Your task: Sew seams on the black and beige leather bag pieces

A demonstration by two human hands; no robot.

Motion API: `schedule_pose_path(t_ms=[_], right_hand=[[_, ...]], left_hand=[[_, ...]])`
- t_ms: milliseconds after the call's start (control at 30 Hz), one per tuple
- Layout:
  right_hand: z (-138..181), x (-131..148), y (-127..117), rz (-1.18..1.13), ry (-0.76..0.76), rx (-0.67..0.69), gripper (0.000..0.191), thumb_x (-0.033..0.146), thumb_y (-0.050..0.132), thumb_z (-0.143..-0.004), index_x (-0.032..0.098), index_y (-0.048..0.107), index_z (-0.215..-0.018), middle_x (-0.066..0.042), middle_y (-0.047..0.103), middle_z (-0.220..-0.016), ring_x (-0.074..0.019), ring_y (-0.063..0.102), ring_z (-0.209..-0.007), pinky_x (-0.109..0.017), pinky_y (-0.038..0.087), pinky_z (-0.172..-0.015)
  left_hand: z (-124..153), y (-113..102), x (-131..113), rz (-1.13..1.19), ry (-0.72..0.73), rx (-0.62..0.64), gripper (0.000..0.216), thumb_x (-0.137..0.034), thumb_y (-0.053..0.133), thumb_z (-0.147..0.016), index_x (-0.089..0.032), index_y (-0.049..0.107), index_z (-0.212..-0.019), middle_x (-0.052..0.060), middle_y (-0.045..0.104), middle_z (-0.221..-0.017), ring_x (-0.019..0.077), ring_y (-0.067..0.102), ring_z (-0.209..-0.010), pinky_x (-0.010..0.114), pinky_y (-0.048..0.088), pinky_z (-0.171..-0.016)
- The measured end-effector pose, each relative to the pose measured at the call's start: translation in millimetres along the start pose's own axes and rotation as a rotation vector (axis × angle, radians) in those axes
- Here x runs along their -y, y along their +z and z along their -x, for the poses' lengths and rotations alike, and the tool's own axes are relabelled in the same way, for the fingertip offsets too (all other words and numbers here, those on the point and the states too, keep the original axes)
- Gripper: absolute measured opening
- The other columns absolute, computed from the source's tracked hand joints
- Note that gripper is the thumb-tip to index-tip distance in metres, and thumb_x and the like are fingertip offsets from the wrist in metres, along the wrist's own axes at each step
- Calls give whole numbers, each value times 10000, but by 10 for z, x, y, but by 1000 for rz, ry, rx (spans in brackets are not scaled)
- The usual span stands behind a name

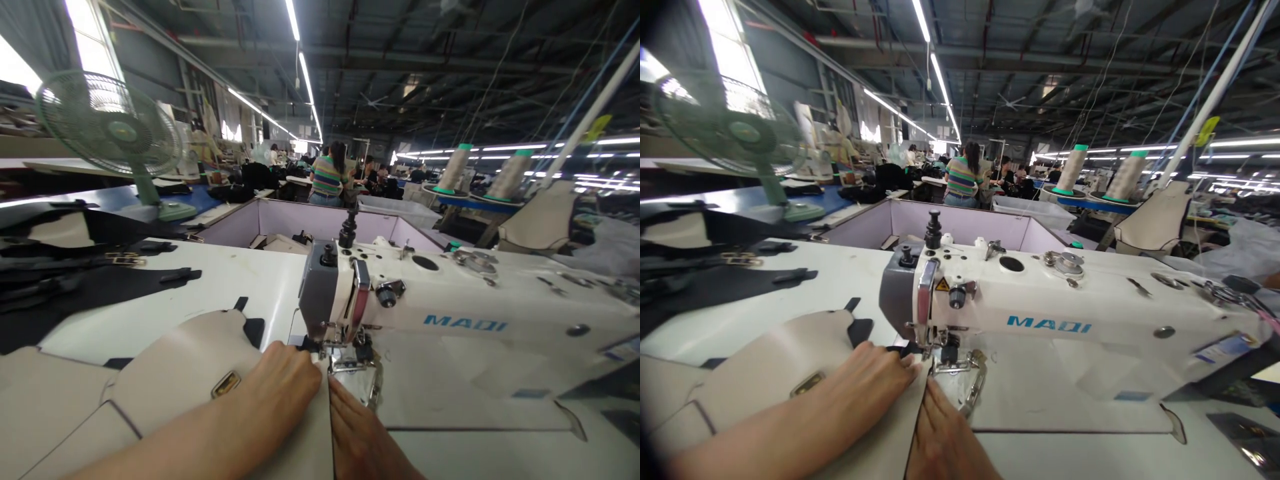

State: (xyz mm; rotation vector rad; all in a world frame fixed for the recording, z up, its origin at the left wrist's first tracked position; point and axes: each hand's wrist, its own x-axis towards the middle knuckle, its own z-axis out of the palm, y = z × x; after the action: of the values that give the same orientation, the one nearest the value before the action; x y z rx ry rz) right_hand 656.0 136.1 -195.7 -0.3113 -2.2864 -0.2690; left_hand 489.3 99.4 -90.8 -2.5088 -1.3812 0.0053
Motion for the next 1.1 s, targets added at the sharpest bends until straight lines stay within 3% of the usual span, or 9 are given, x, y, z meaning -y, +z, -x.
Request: schedule_pose_path(t_ms=[200, 367, 533, 600, 767, 900, 1000, 1100], right_hand=[[-7, -11, 14, -36, 7, -24, 399, 34, 378, -872, -26, 564, -1220, -184, 666, -1079, -248, 597, -1106, -372, 486, -1007], [-28, -44, 31, -18, 3, -77, 442, 10, 376, -835, -27, 544, -1242, -175, 673, -1065, -228, 584, -1129, -339, 492, -1003], [-39, -57, 61, -33, 20, -187, 387, 28, 360, -880, 20, 602, -1181, -133, 696, -987, -196, 626, -1053, -285, 479, -1004], [-29, -44, 37, -45, 7, -140, 373, 45, 356, -899, 26, 610, -1171, -146, 687, -1005, -213, 609, -1083, -321, 476, -1015], [-120, 60, -257, -157, 90, 239, 315, 7, 417, -894, 85, 643, -1099, -149, 636, -1122, -222, 545, -1158, -393, 383, -1090], [-266, 163, -575, -379, 166, 398, 110, 77, 615, -844, 98, 664, -941, -98, 666, -1006, -199, 578, -1064, -336, 361, -1081], [-347, 220, -741, -601, 235, 386, 112, 189, 720, -823, 138, 673, -911, -37, 678, -974, -158, 594, -1022, -269, 398, -1011], [-408, 237, -847, -714, 305, 369, 169, 287, 754, -794, 165, 694, -894, -13, 675, -1007, -139, 600, -1013, -222, 428, -938]], left_hand=[[-85, -30, 5, 14, 16, 169, 283, 7, 481, -820, -129, 643, -1007, 99, 649, -926, 263, 627, -808, 416, 533, -718], [-93, -51, 44, 30, 15, 178, 270, -2, 477, -845, -129, 635, -1024, 103, 641, -942, 270, 622, -844, 427, 524, -739], [-61, 112, 104, 110, 21, 105, 216, -23, 476, -865, -144, 622, -967, 87, 623, -925, 242, 606, -862, 406, 501, -774], [-80, 176, 120, 106, 24, 65, 224, -18, 462, -861, -153, 619, -946, 84, 619, -919, 251, 603, -823, 422, 500, -735], [-1, 61, 82, 121, -52, 75, 238, -84, 423, -922, -165, 646, -897, 78, 646, -914, 251, 610, -846, 426, 478, -760], [463, -131, -131, 173, -68, -78, 229, -367, 500, -947, -260, 632, -1102, 31, 632, -1174, 269, 505, -1167, 473, 329, -1002], [848, -122, -376, 86, -30, -270, 516, -550, 502, -904, -229, 512, -1307, 40, 591, -1284, 247, 499, -1183, 416, 263, -1047], [998, 30, -568, 36, -119, -410, 619, -525, 562, -872, -148, 462, -1352, 91, 578, -1294, 261, 506, -1157, 412, 282, -1039]])
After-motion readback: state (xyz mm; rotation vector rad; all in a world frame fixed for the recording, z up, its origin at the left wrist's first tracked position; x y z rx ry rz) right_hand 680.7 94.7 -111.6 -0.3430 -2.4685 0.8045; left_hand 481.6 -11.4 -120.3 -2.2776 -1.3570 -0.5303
